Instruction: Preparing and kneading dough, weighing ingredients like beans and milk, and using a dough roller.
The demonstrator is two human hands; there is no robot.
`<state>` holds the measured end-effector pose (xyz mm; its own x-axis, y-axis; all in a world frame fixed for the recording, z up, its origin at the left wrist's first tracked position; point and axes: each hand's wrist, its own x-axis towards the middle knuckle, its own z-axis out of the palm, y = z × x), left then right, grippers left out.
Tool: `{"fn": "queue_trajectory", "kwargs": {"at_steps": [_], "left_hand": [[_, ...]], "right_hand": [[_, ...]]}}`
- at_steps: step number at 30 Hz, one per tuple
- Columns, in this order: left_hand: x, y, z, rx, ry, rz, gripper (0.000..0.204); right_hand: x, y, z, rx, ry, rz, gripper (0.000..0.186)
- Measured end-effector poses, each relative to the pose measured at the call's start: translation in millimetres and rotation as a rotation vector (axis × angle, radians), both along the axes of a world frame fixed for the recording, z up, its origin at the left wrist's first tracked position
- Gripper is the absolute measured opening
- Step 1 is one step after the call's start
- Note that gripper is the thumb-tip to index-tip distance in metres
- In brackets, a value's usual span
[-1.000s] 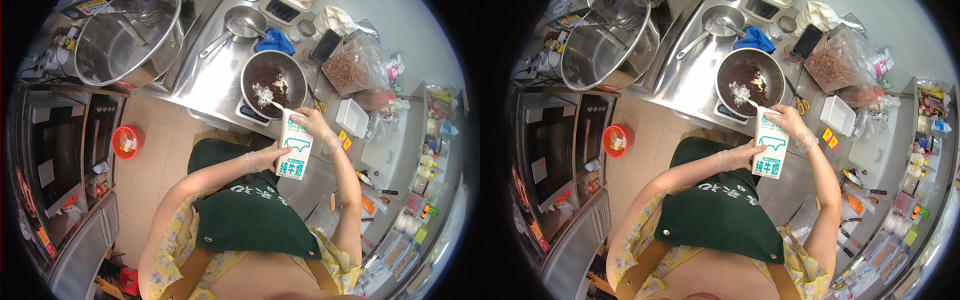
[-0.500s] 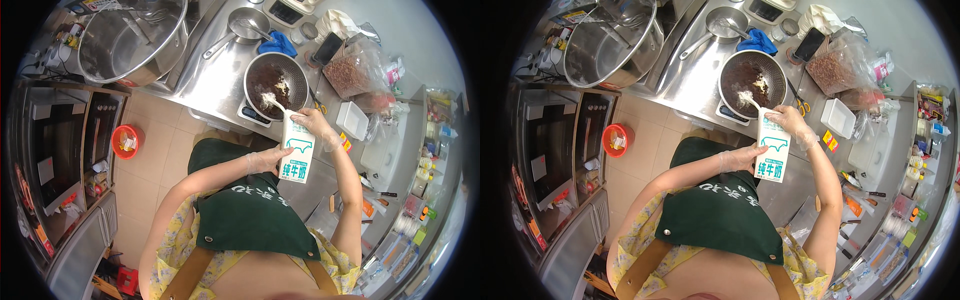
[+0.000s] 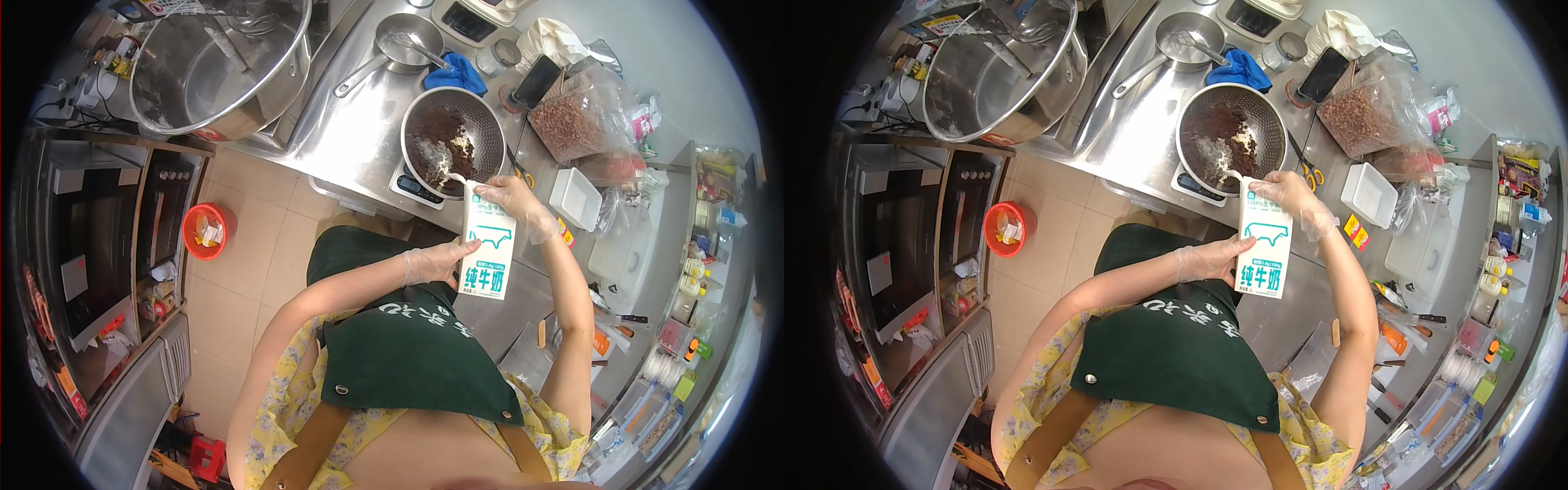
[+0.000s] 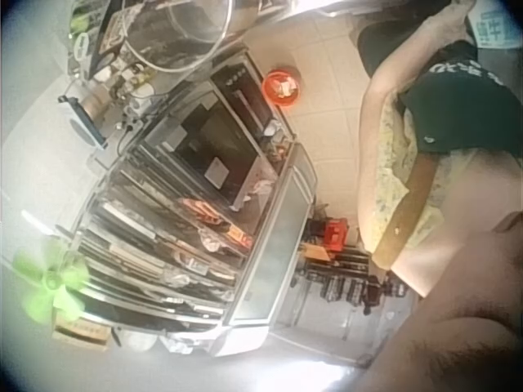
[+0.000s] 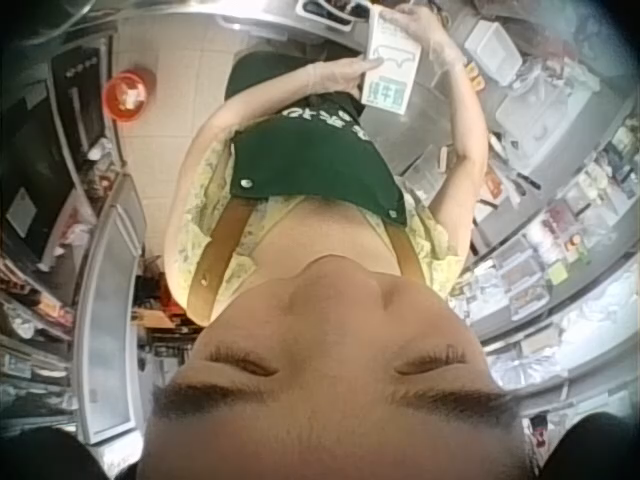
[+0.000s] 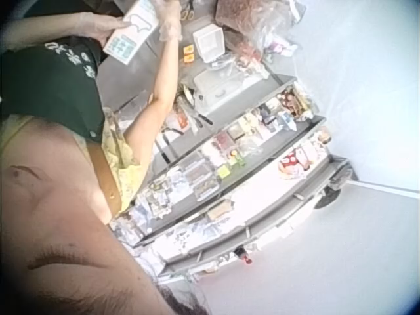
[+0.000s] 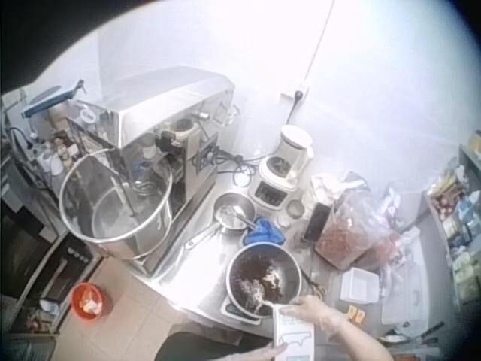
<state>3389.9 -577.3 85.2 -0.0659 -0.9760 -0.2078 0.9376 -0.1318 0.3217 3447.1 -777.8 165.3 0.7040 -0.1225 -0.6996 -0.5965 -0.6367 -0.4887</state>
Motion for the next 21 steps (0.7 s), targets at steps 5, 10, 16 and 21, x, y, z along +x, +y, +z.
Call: {"fn": "queue_trajectory", "kwargs": {"at_steps": [5,10,16,21], "left_hand": [[-1.1,-1.7,-2.6,-0.027,0.008,0.017,0.078],[-0.1,-3.4,-4.0,-0.041,0.027,0.009,0.077],[2.3,-1.9,-2.7,-0.044,0.053,0.024,0.073],[3.6,-0.9,-1.4,-0.057,0.065,0.047,0.072]], "right_hand": [[4.8,4.6,3.4,-0.024,0.004,0.034,0.040],[8.2,3.4,-0.1,-0.074,0.002,0.040,0.039],[18.5,11.5,9.9,-0.095,0.024,0.077,0.040],[25.6,15.9,13.0,-0.103,0.019,0.154,0.037]]}}
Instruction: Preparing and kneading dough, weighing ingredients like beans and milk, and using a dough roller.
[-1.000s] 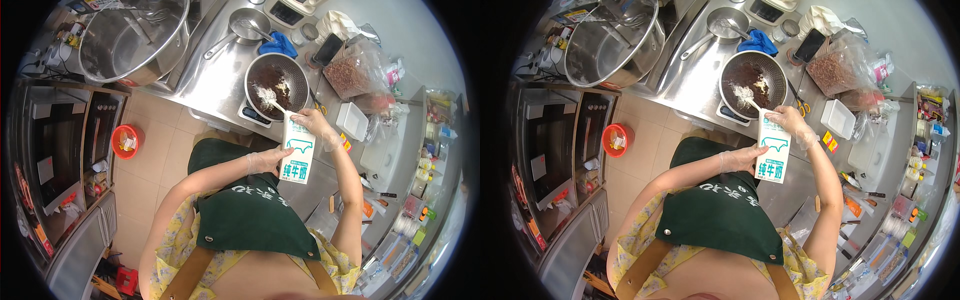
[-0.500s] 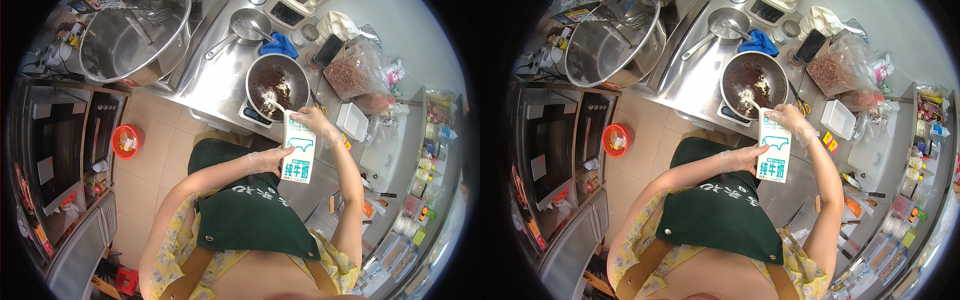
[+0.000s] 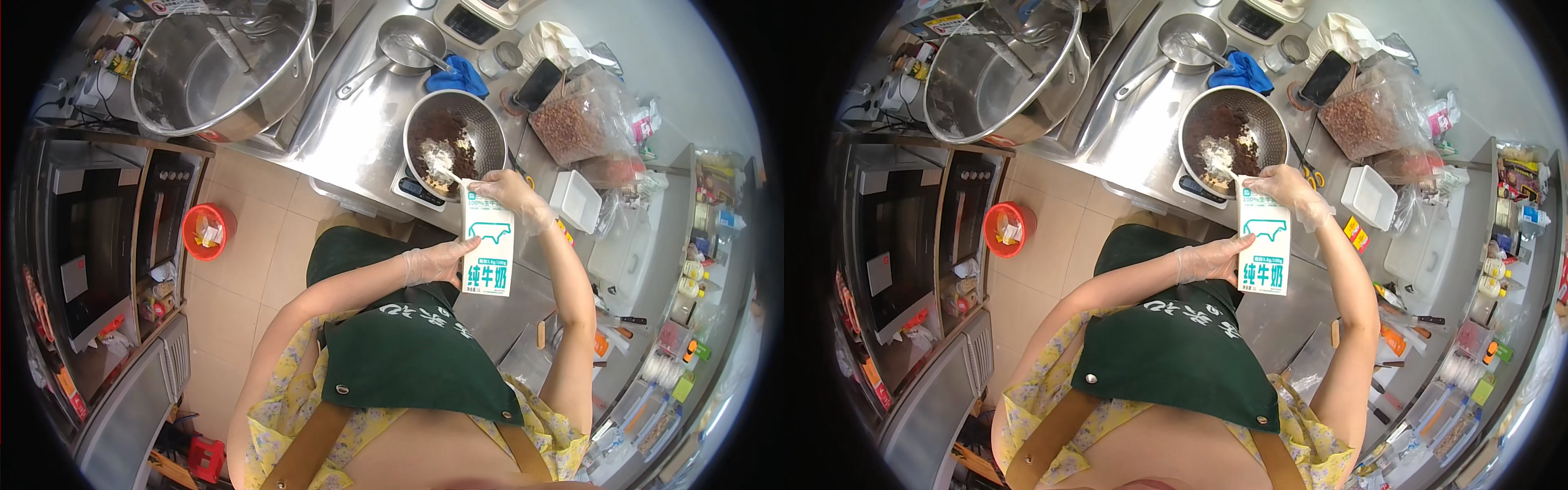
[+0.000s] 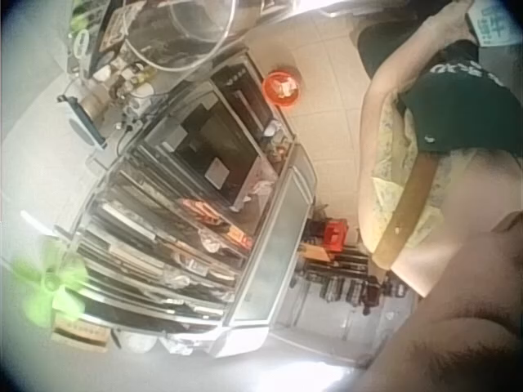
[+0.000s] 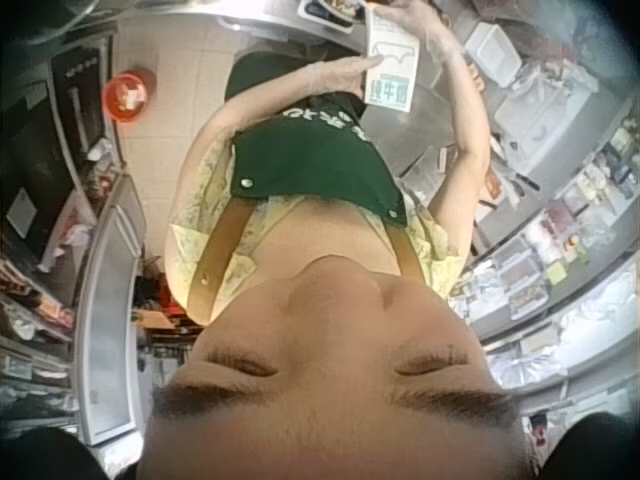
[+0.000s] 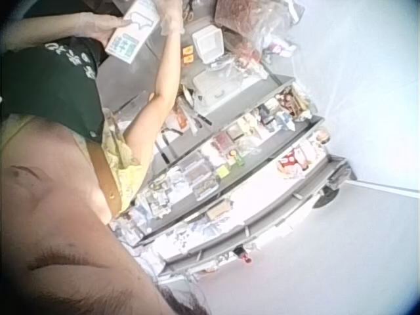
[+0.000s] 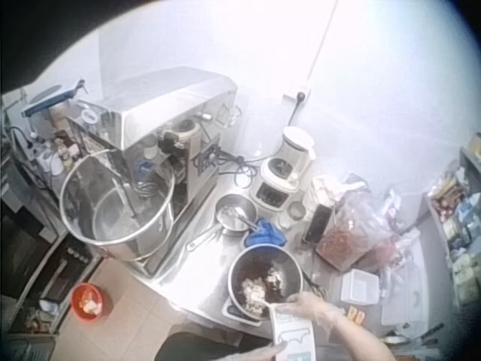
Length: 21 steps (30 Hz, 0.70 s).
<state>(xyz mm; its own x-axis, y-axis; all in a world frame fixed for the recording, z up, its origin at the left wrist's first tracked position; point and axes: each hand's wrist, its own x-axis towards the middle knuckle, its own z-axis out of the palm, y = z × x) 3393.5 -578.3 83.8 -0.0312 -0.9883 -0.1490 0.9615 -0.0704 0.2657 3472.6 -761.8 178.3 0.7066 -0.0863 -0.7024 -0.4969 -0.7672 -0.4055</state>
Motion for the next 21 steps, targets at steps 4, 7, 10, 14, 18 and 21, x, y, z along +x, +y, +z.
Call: {"fn": "queue_trajectory", "kwargs": {"at_steps": [4,7,10,14,18,21], "left_hand": [[1.2,0.6,0.0,0.001,0.021,0.010,0.071],[1.2,1.1,-0.6,-0.005,0.041,0.024,0.071],[2.2,1.0,-0.2,-0.018,0.048,0.032,0.072],[2.8,1.6,2.4,-0.032,0.050,0.047,0.072],[2.6,1.5,1.5,-0.041,0.062,0.045,0.073],[2.6,1.9,0.2,-0.058,0.081,0.041,0.071]], "right_hand": [[1.8,-0.7,-5.5,0.011,-0.026,0.018,0.036],[7.5,6.9,-0.7,-0.007,0.015,-0.005,0.034],[10.3,8.7,0.2,-0.027,0.035,-0.003,0.034],[13.0,9.4,0.1,-0.006,0.038,0.002,0.037],[15.3,11.2,0.6,-0.031,0.052,0.017,0.040],[16.5,13.3,2.3,-0.040,0.051,0.029,0.043]]}}
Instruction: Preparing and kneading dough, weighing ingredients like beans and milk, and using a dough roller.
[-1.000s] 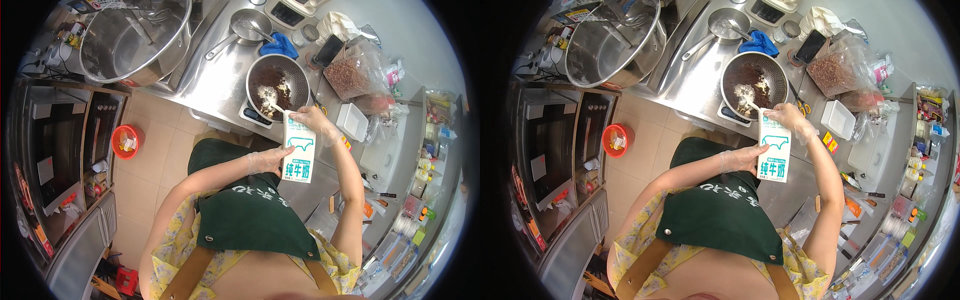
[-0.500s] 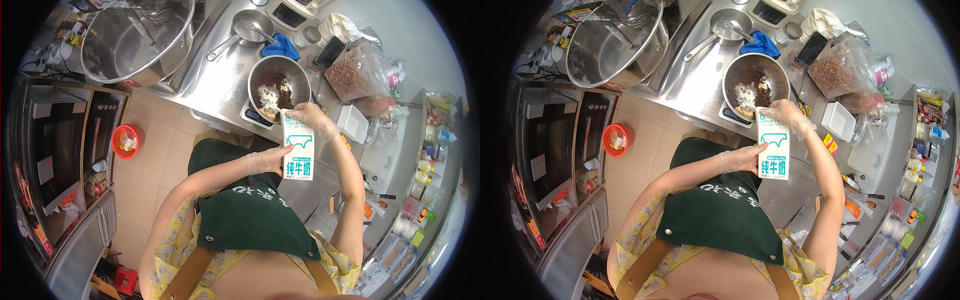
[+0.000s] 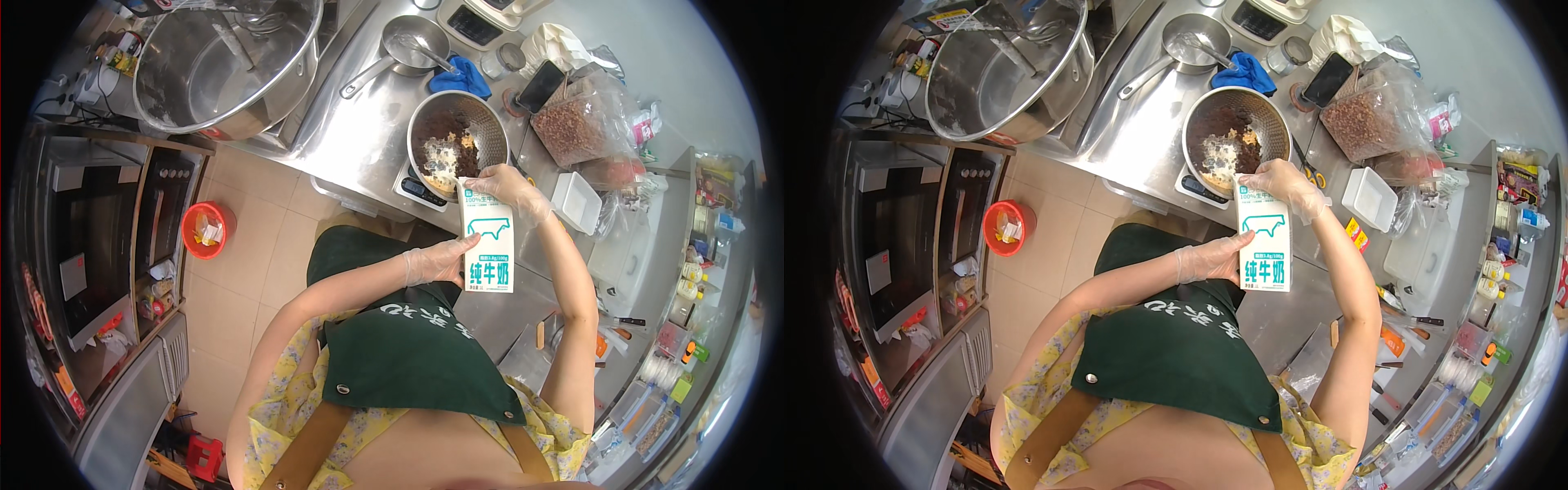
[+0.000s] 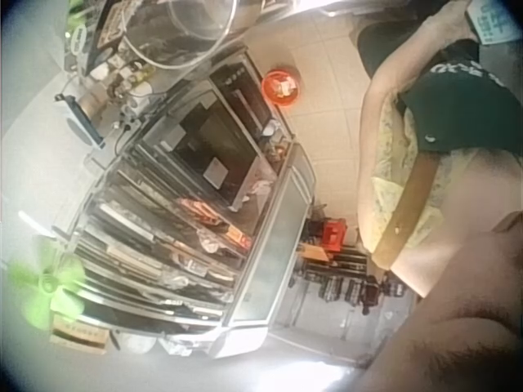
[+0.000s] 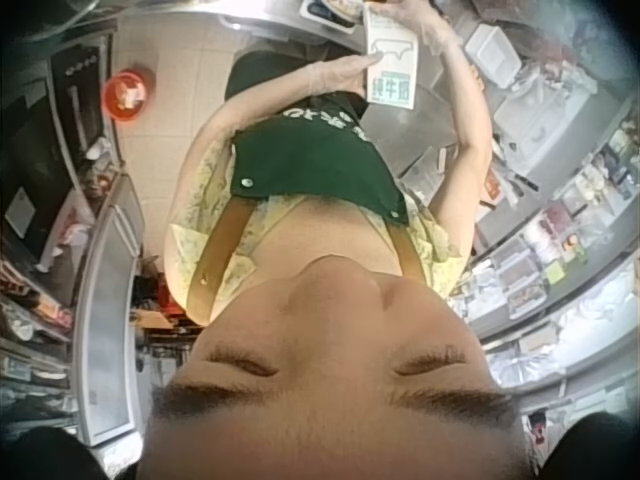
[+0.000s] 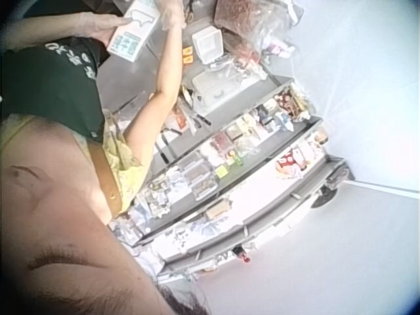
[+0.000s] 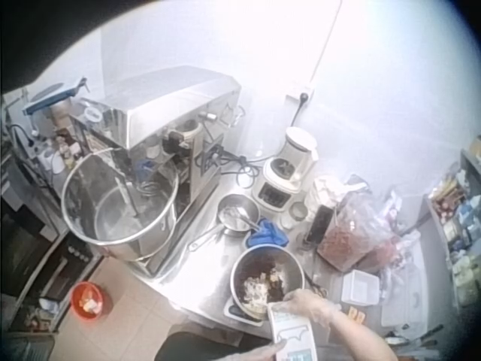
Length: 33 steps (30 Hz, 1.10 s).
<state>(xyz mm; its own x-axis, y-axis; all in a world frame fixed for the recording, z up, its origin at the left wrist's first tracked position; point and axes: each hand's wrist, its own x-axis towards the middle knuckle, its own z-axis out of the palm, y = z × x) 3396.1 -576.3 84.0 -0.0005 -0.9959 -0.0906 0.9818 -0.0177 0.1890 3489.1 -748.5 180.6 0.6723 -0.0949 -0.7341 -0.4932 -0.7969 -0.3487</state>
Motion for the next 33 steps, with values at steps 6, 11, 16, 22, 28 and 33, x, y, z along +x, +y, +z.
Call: {"fn": "queue_trajectory", "kwargs": {"at_steps": [6,11,16,22,28,33], "left_hand": [[1.3,1.2,5.2,-0.013,0.025,0.000,0.067],[1.6,1.1,5.9,-0.017,0.015,0.005,0.069],[1.1,0.5,4.9,-0.019,0.003,0.000,0.071],[0.6,-0.4,3.5,-0.039,-0.005,-0.004,0.071],[3.0,2.1,11.4,-0.015,-0.015,0.004,0.070],[2.9,1.7,10.8,-0.011,-0.023,0.005,0.070]], "right_hand": [[2.4,1.4,2.1,0.000,0.006,0.009,0.049],[4.3,1.9,1.8,-0.019,0.018,0.020,0.050],[3.8,2.4,4.3,-0.005,0.010,0.015,0.049],[5.1,-1.1,1.3,-0.037,0.020,0.031,0.045],[4.7,-1.8,0.3,0.019,0.025,0.023,0.039],[5.8,-4.9,-2.5,0.030,0.047,0.028,0.039]]}}
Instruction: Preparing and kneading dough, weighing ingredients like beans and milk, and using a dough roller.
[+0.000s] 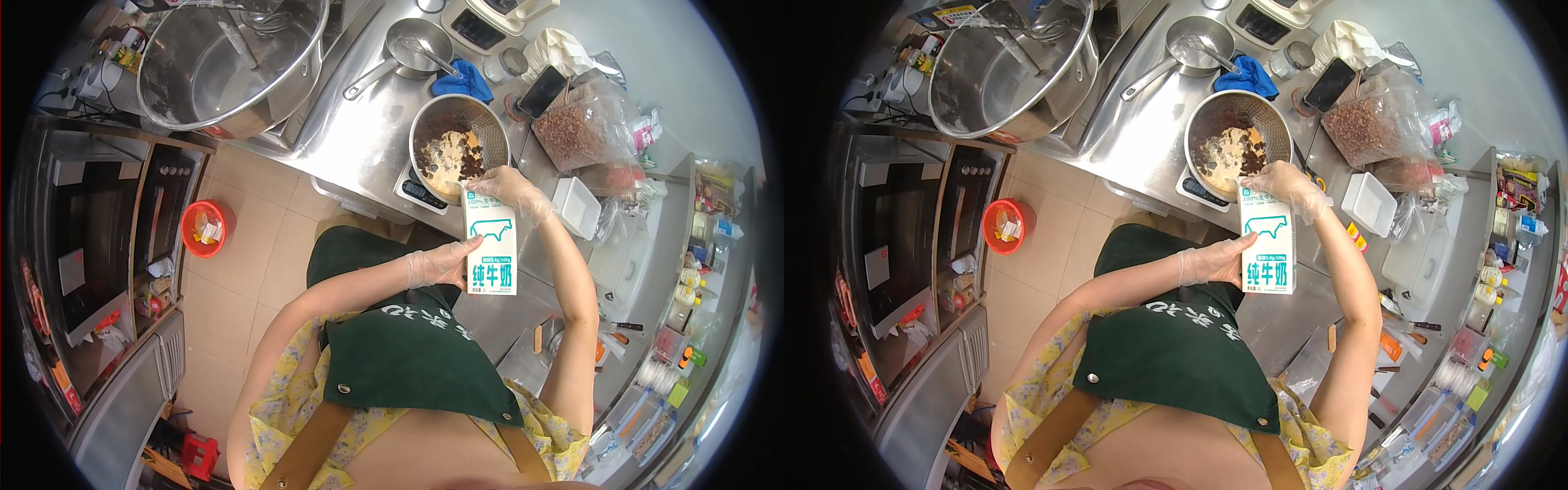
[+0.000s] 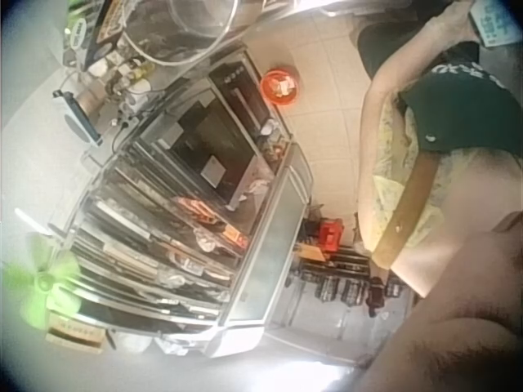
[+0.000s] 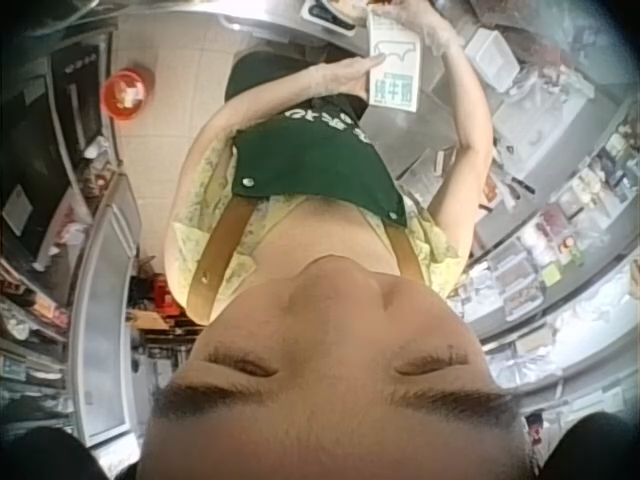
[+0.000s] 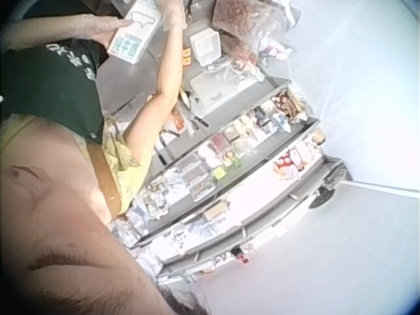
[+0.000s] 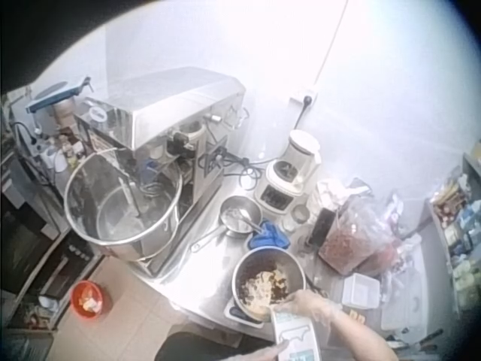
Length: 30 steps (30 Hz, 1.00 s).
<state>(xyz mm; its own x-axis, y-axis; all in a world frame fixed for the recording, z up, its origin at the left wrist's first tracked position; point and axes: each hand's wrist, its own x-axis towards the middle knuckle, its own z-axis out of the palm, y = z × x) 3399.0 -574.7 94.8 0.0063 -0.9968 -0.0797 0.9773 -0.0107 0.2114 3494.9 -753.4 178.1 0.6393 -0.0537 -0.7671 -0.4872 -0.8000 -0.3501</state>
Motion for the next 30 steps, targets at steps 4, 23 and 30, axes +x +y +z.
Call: {"fn": "queue_trajectory", "kwargs": {"at_steps": [4,23,30], "left_hand": [[-0.1,-0.6,-0.5,-0.001,-0.001,0.002,0.071],[-0.7,-4.1,-2.8,0.014,0.012,0.022,0.071],[0.4,-4.6,-3.0,0.000,0.012,0.023,0.071]], "right_hand": [[0.6,-2.1,-2.8,0.013,-0.014,0.010,0.039],[4.7,0.9,-1.6,-0.016,-0.001,-0.003,0.036],[6.6,0.3,-3.9,-0.045,-0.003,0.010,0.035]]}}
